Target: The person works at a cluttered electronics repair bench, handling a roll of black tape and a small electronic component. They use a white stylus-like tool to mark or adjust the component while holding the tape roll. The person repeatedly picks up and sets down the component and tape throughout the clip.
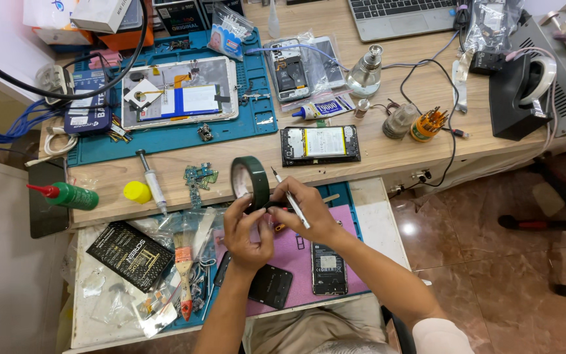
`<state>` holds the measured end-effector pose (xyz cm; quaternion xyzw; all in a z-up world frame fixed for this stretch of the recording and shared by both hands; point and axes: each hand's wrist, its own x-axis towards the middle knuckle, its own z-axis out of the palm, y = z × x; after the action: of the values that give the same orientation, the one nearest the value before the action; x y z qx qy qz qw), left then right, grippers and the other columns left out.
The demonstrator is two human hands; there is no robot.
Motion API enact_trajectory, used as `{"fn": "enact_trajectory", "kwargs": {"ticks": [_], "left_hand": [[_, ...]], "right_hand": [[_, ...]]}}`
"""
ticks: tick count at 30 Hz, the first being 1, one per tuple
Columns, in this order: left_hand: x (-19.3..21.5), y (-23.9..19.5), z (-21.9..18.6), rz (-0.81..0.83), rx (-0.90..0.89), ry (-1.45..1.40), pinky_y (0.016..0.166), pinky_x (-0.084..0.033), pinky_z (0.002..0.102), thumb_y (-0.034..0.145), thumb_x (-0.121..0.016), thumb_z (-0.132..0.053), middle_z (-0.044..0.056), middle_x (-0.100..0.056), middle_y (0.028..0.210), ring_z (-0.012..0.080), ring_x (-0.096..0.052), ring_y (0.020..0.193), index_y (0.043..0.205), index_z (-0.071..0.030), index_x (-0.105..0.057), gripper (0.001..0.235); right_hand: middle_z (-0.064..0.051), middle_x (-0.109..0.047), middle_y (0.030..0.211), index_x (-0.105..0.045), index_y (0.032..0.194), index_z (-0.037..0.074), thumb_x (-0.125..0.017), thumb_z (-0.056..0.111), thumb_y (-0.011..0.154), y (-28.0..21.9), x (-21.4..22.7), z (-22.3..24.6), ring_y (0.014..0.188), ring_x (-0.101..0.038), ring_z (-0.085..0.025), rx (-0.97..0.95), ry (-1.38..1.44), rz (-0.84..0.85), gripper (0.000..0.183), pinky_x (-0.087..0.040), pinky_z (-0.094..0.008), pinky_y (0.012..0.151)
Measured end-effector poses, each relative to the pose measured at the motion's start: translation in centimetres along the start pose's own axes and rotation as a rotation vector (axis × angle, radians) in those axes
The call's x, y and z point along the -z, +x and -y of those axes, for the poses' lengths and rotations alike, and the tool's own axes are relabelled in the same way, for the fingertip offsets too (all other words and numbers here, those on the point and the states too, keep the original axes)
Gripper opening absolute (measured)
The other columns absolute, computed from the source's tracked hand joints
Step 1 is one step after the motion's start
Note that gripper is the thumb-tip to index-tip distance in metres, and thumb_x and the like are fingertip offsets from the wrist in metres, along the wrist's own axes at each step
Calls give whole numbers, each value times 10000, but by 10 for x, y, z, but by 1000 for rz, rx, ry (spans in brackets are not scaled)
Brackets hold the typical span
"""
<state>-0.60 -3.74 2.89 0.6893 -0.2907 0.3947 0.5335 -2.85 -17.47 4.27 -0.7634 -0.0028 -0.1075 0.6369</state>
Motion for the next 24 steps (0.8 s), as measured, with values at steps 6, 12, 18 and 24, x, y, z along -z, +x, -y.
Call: {"fn": "enact_trajectory", "kwargs": {"ticks": [6,12,18,24], "left_hand": [[-5,-13,-3,-25,520,-592,897,-455,347,823,-614,-92,188,-455,1212,264,-569,1070,962,-16,-446,230],[7,28,2,233,979,-811,835,-488,291,792,-589,40,116,-586,1065,149,-613,936,1199,47,-469,425],[12,50,12,391,847,-638,839,-481,314,740,-670,46,119,-651,941,166,-617,888,1097,23,-583,368],[-11,25,38,281,652,-156,818,-481,359,755,-701,-20,97,-632,867,242,-635,885,992,-40,-551,281]], "right_hand": [[-97,-659,672,-608,825,69,-709,-3,684,-2,-7,14,636,-673,-236,282,-162,-39,188,-533,-272,571],[-114,-662,731,-616,861,47,-699,4,716,0,1,12,713,-679,-268,332,-160,22,173,-551,-304,620],[-53,-662,792,-622,862,109,-713,38,717,9,0,30,747,-661,-245,428,-312,-99,185,-539,-295,654],[-90,-584,805,-562,946,69,-675,47,771,24,-14,-14,691,-610,-259,409,-350,-229,209,-525,-324,571]]}}
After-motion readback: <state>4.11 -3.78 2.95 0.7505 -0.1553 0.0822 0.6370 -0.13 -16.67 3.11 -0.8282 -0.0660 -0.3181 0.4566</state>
